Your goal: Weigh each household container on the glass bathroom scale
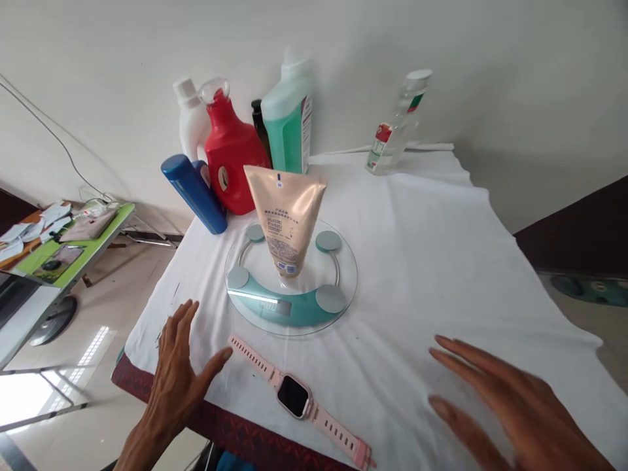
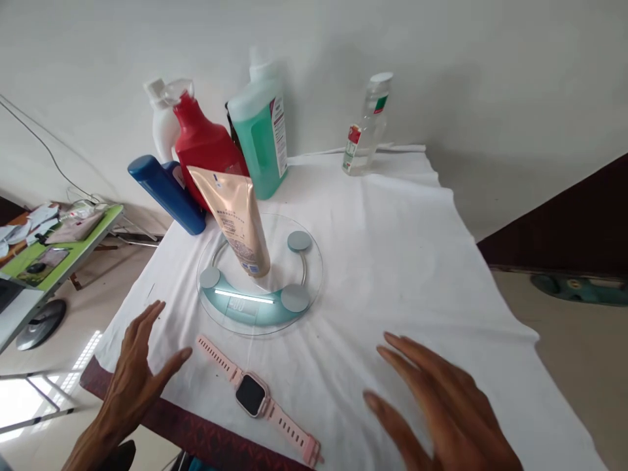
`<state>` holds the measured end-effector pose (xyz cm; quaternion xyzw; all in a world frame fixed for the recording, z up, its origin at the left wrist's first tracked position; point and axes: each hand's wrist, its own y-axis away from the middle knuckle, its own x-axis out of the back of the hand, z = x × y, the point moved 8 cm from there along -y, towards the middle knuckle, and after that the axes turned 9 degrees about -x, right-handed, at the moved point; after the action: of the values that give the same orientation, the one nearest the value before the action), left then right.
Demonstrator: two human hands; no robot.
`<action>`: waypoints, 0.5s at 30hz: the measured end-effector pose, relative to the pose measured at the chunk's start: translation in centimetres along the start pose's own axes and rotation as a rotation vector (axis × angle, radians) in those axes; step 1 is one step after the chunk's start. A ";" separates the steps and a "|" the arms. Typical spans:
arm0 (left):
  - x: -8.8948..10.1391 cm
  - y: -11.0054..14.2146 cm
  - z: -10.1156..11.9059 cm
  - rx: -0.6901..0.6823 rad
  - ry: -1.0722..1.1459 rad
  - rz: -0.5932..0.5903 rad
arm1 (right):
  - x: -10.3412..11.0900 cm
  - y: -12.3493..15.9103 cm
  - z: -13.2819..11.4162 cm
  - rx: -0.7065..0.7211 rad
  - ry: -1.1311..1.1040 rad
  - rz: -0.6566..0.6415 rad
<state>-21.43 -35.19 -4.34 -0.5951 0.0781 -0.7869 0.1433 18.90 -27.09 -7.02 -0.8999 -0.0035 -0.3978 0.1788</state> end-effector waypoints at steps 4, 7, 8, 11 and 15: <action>0.8 -7.8 5.4 -0.055 0.195 0.137 | -2.1 -8.3 0.1 -0.398 -0.632 0.137; -0.5 -12.8 9.2 -0.052 0.406 0.176 | -5.4 -12.9 -0.6 -0.444 -0.882 0.243; -1.2 -14.0 10.2 -0.046 0.463 0.179 | -6.2 -13.8 -0.4 -0.459 -0.914 0.298; -2.9 -16.1 11.6 0.008 0.554 0.176 | -8.0 -14.7 1.0 -0.527 -0.940 0.373; -4.2 -16.5 10.7 0.141 0.549 0.152 | -8.4 -14.6 2.4 -0.551 -0.873 0.305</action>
<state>-12.29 -17.73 -0.29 -0.3410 0.1035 -0.9090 0.2164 12.67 -11.54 -9.88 -0.9854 0.1579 0.0577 -0.0263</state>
